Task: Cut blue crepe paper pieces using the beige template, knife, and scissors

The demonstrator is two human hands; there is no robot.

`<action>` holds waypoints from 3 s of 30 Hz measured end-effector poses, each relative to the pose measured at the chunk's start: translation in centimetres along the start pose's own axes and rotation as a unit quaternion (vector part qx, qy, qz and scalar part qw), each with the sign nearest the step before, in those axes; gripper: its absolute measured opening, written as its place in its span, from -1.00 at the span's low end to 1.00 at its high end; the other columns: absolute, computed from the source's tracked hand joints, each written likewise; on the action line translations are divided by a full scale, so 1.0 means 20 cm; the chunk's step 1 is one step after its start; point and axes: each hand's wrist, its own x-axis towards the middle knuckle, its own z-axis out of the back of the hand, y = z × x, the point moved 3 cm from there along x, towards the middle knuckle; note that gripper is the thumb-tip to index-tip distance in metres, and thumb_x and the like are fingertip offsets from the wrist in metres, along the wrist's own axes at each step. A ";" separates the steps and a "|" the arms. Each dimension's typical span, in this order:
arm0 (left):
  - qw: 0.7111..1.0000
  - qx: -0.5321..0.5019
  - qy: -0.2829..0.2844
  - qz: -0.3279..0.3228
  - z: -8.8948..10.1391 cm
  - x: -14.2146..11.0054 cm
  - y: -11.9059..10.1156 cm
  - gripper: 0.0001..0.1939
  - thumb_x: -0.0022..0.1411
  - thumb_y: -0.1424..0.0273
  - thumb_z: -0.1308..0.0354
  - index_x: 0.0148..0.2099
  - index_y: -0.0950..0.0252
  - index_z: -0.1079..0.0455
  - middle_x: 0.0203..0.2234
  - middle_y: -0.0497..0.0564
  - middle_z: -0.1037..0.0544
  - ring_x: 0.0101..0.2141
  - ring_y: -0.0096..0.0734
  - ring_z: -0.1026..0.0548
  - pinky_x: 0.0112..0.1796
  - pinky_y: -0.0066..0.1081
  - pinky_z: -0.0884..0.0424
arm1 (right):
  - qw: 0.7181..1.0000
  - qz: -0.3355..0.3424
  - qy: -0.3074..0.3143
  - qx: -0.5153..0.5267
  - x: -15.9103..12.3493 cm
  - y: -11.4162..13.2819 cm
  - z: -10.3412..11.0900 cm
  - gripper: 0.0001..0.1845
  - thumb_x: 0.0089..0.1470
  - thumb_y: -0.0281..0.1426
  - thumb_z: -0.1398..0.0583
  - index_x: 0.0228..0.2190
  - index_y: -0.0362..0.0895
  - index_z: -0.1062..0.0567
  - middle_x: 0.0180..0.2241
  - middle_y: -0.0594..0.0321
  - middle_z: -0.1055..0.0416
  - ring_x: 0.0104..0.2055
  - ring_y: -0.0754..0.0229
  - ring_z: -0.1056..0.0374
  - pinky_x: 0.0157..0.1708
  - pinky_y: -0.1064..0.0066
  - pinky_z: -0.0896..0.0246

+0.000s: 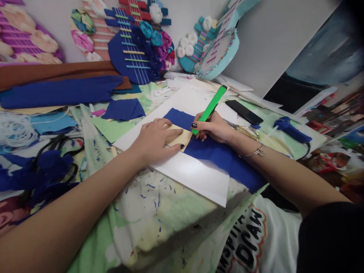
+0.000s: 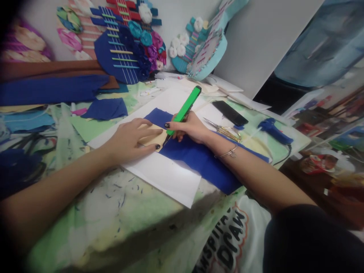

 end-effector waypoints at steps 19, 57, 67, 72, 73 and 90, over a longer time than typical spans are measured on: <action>1.000 0.002 0.004 0.012 0.00 0.00 0.00 -0.52 0.20 0.06 -0.02 0.11 0.06 -0.42 0.02 0.11 -0.37 0.05 0.00 -0.32 0.03 0.01 -0.21 | 1.000 0.005 0.007 -0.014 0.00 0.01 0.00 -0.71 -0.12 -0.27 -0.39 -0.56 -0.23 -0.48 -0.67 0.25 -0.46 -0.73 0.37 -0.28 -0.75 0.59 -0.26; 1.000 0.001 0.004 0.010 0.00 0.00 0.00 -0.53 0.20 0.07 -0.04 0.10 0.06 -0.43 0.04 0.12 -0.36 0.05 0.01 -0.32 0.03 0.00 -0.21 | 1.000 0.001 -0.008 -0.030 -0.01 0.02 0.00 -0.68 -0.18 -0.24 -0.42 -0.55 -0.21 -0.48 -0.69 0.27 -0.44 -0.73 0.36 -0.27 -0.74 0.58 -0.27; 1.000 -0.001 0.007 0.012 0.01 0.00 -0.01 -0.52 0.19 0.06 -0.03 0.10 0.04 -0.43 0.01 0.11 -0.37 0.04 0.00 -0.32 0.03 0.01 -0.22 | 0.999 0.009 -0.002 -0.040 -0.01 0.03 -0.01 -0.69 -0.15 -0.26 -0.39 -0.56 -0.23 -0.47 -0.68 0.26 -0.44 -0.72 0.36 -0.29 -0.75 0.58 -0.27; 1.000 -0.004 0.005 0.016 0.01 0.00 -0.01 -0.52 0.19 0.07 -0.05 0.10 0.06 -0.44 0.03 0.12 -0.37 0.04 0.01 -0.32 0.03 0.00 -0.22 | 0.999 0.021 0.002 -0.042 -0.01 0.03 -0.01 -0.71 -0.13 -0.30 -0.39 -0.56 -0.25 -0.48 -0.68 0.25 -0.44 -0.74 0.35 -0.28 -0.75 0.57 -0.27; 1.000 -0.004 0.004 0.015 0.01 0.00 -0.01 -0.53 0.19 0.07 -0.05 0.10 0.07 -0.44 0.03 0.12 -0.37 0.04 0.00 -0.32 0.03 0.00 -0.23 | 0.999 0.022 0.003 -0.042 -0.01 0.03 -0.01 -0.71 -0.13 -0.30 -0.39 -0.56 -0.25 -0.48 -0.68 0.25 -0.44 -0.74 0.35 -0.28 -0.76 0.58 -0.27; 1.000 0.001 -0.005 0.010 0.00 0.00 0.00 -0.55 0.19 0.10 -0.07 0.10 0.06 -0.44 0.02 0.10 -0.37 0.04 -0.02 -0.34 0.03 -0.01 -0.24 | 0.999 0.025 -0.001 -0.036 0.00 0.02 0.00 -0.71 -0.13 -0.29 -0.40 -0.57 -0.25 -0.49 -0.69 0.25 -0.44 -0.73 0.35 -0.28 -0.73 0.57 -0.28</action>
